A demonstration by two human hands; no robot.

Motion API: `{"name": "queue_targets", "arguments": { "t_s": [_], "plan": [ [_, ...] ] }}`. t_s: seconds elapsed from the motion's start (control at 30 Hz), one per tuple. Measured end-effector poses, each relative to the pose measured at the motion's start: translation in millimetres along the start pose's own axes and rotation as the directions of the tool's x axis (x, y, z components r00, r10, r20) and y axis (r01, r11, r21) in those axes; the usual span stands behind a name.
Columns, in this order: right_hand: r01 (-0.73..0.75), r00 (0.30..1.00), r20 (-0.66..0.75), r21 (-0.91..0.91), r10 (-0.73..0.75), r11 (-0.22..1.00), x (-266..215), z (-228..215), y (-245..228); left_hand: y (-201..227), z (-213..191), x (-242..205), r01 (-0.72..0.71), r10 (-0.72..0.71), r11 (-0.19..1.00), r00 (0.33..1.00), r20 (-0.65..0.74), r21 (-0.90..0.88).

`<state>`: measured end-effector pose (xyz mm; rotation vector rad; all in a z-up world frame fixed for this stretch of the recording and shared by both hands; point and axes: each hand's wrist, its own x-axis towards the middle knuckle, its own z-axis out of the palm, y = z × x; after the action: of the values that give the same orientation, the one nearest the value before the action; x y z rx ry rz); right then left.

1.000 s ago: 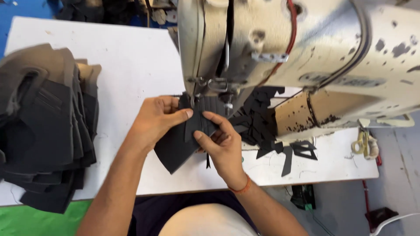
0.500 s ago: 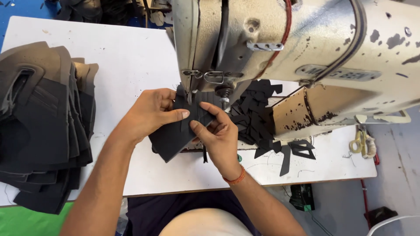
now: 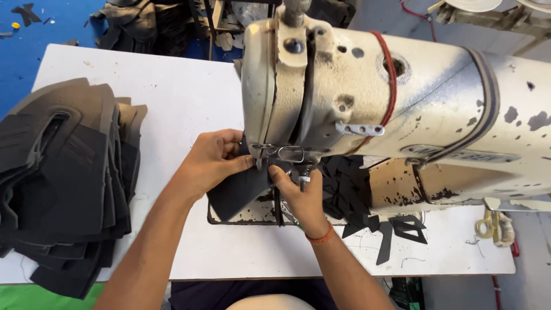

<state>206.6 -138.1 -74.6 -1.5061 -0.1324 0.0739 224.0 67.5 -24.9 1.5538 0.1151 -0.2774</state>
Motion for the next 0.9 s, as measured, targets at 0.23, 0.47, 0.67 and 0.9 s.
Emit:
{"name": "queue_targets", "arguments": {
  "t_s": [0.23,0.47,0.67,0.9],
  "plan": [
    [0.11,0.994,-0.006,-0.021,-0.11,0.994,4.5,2.7,-3.7,8.1,-12.0,14.2,-0.027,0.009,0.993,0.988,0.156,0.114],
    [0.065,0.997,-0.031,-0.1,-0.069,0.993,-4.7,5.6,-4.4,1.3,-10.2,4.0,0.064,-0.075,0.997,0.965,0.251,0.052],
    [0.324,0.926,-0.05,-0.402,-0.374,0.856,-38.4,15.2,-45.7,-11.8,31.8,-37.1,-0.113,0.097,0.991,0.973,-0.211,-0.066],
    [-0.021,0.999,0.045,-0.184,0.03,0.983,-75.5,15.8,-15.9,-6.3,49.1,-54.4,-0.167,0.086,0.976,0.884,-0.459,-0.139]
  ]
}}
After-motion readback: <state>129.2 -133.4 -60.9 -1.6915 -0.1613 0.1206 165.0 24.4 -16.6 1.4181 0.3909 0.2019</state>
